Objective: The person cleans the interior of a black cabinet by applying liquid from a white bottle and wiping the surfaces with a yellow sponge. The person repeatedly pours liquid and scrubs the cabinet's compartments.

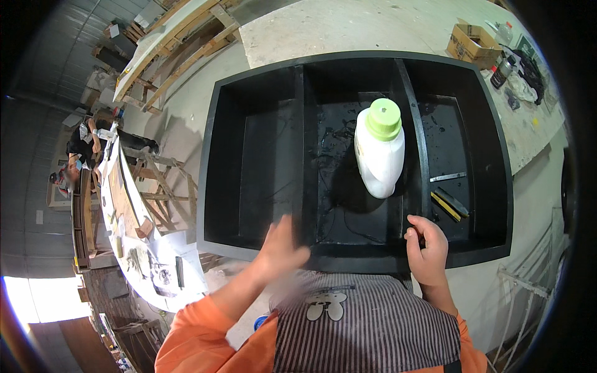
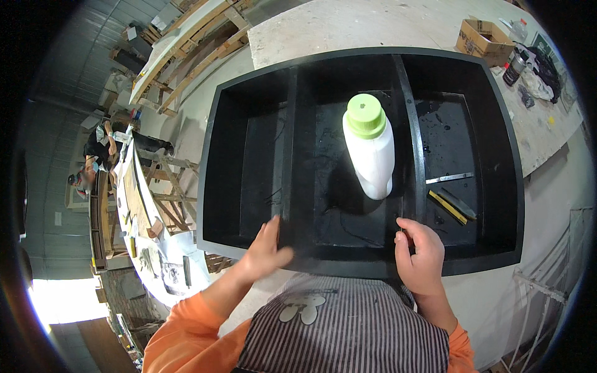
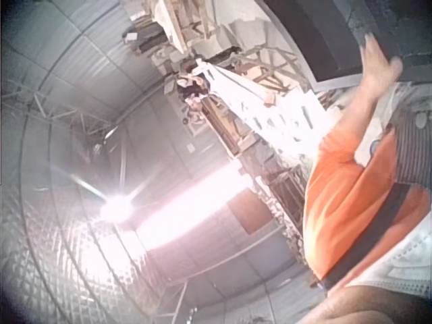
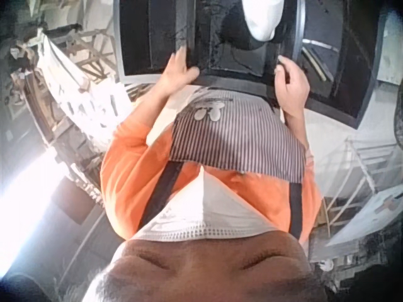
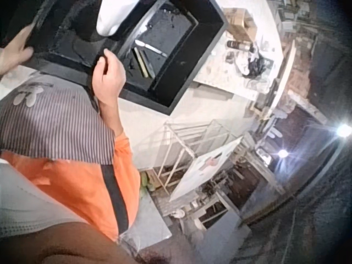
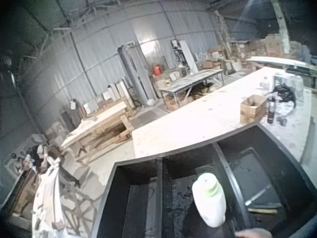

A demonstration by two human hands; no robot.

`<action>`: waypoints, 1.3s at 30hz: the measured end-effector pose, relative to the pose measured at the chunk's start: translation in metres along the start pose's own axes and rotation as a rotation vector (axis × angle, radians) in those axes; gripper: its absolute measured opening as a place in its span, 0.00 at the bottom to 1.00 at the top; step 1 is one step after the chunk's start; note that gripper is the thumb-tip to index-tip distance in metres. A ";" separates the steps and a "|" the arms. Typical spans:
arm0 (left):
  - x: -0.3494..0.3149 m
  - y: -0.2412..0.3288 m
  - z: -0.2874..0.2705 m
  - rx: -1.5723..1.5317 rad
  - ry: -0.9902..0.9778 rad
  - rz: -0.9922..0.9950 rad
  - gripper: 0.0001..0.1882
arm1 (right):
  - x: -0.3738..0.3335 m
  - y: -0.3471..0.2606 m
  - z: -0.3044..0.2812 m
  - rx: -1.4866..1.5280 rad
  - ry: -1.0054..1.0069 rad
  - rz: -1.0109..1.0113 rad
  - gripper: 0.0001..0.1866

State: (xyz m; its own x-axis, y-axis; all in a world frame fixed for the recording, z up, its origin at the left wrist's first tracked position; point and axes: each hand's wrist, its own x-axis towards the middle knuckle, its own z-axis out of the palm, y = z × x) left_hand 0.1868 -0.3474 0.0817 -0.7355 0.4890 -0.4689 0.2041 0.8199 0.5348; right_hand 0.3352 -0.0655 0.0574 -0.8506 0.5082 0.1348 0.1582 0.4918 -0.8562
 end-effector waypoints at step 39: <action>0.268 0.060 -0.069 0.216 0.463 0.132 0.52 | 0.008 -0.004 -0.004 -0.100 -0.034 -0.020 0.11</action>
State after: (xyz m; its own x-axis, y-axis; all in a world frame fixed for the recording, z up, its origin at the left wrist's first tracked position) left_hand -0.0422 -0.1880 0.0364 -0.8929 0.4498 -0.0214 0.4072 0.8267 0.3884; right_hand 0.3302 -0.0606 0.0635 -0.8706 0.4738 0.1328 0.1884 0.5704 -0.7995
